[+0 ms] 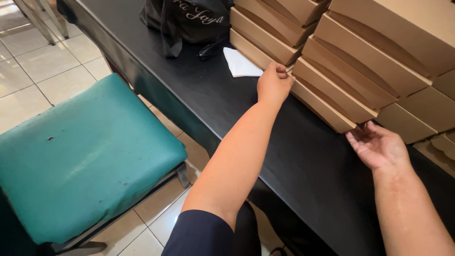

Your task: The person assembles a flat-packed cardboard box by folding the sides and tucking the tabs into slots to form a rectangular container. After closing the lid, the person stacks the finished box with a pile of identical boxes on the table.

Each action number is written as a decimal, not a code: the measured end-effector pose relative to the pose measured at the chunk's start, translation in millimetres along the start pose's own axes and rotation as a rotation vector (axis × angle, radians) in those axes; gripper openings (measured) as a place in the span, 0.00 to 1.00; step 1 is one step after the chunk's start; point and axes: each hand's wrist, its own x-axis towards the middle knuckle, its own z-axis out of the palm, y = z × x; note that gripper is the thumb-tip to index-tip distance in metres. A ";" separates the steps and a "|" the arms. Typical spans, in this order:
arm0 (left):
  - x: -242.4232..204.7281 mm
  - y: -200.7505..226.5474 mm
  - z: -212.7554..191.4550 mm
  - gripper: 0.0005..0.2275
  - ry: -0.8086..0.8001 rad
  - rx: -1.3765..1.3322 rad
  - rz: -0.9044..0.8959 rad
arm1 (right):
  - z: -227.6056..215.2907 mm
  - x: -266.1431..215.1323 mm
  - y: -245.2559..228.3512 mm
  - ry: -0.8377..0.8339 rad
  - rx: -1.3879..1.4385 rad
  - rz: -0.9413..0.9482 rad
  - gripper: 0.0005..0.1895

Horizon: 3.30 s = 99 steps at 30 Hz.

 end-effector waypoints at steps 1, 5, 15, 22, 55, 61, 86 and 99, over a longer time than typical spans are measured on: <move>0.0 0.4 0.4 0.18 -0.010 -0.010 0.003 | 0.0 0.1 0.2 0.001 -0.001 -0.001 0.13; -0.7 -1.7 2.4 0.20 0.007 -0.023 0.038 | -1.4 2.4 0.6 0.007 0.006 0.004 0.14; -1.9 -0.2 1.5 0.23 0.021 0.047 0.032 | -4.7 8.4 3.5 -0.034 0.085 -0.030 0.14; 24.8 -17.7 9.6 0.15 0.331 -0.231 0.023 | -17.6 19.1 7.9 -0.028 0.022 -0.027 0.15; 165.0 -38.3 -96.8 0.24 0.049 -0.367 0.075 | -24.5 21.4 14.6 0.009 0.020 -0.054 0.05; 183.0 -62.3 -94.2 0.25 0.202 -0.189 0.212 | -18.4 15.7 15.9 0.057 -0.017 -0.145 0.04; 197.9 -85.4 -98.2 0.25 0.146 -0.155 0.267 | 1.9 -0.2 32.2 0.035 -0.040 -0.461 0.19; 186.2 -76.9 -101.6 0.25 0.028 -0.266 0.316 | -4.7 10.5 22.2 -0.141 -0.158 -0.316 0.26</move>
